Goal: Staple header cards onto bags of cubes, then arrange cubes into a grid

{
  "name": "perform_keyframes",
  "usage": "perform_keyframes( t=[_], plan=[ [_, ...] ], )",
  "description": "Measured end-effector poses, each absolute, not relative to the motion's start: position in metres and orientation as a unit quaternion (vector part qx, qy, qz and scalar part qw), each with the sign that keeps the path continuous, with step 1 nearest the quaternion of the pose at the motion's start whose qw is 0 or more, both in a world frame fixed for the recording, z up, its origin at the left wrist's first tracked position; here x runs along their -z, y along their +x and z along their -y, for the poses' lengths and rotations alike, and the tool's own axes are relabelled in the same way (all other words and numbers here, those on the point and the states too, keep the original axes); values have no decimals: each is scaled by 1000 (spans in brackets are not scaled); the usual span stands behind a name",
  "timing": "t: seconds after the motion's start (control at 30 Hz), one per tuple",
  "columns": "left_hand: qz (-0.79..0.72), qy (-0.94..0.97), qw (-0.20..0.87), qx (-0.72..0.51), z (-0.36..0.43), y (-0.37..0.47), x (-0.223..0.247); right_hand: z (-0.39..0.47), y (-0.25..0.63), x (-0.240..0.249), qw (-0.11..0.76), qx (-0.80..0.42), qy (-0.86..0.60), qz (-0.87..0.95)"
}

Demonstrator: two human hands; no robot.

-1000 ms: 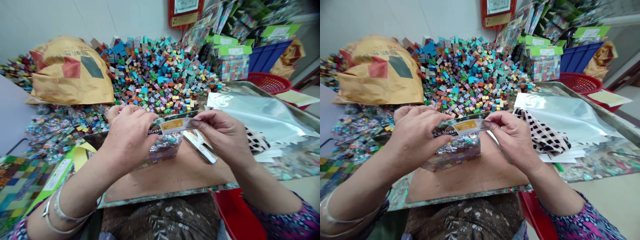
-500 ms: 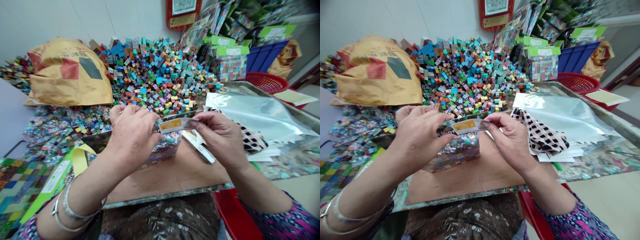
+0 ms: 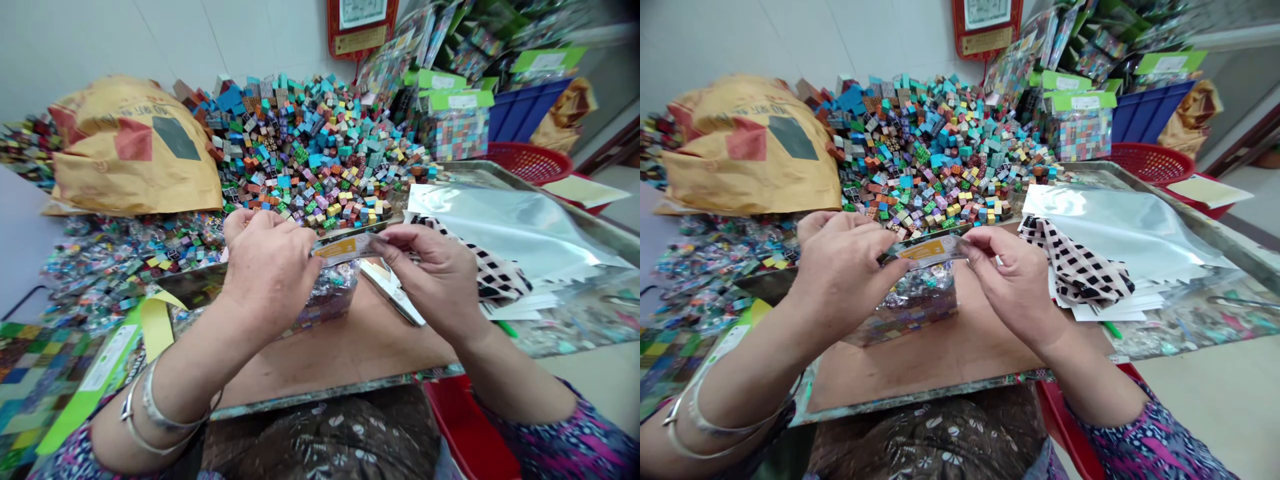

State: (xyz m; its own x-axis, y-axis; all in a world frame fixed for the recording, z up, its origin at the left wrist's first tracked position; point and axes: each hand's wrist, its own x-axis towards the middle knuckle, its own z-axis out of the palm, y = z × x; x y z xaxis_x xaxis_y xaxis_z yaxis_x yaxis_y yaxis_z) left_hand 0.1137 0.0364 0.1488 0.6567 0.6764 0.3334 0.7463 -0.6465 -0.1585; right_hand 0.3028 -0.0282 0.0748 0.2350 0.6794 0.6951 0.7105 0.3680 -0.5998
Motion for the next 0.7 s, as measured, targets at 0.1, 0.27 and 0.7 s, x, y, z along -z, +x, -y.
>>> perform_keyframes(
  t=[0.1,0.27,0.7],
  plan=[
    [397,-897,149,124,-37,115,-149,30,310,-75,463,142,-613,624],
    [392,-899,151,125,-40,114,-150,24,329,-77,477,63,-667,569],
    [378,-899,180,128,-42,121,-147,-18,285,-63,696,-310,-437,479]
  ],
)
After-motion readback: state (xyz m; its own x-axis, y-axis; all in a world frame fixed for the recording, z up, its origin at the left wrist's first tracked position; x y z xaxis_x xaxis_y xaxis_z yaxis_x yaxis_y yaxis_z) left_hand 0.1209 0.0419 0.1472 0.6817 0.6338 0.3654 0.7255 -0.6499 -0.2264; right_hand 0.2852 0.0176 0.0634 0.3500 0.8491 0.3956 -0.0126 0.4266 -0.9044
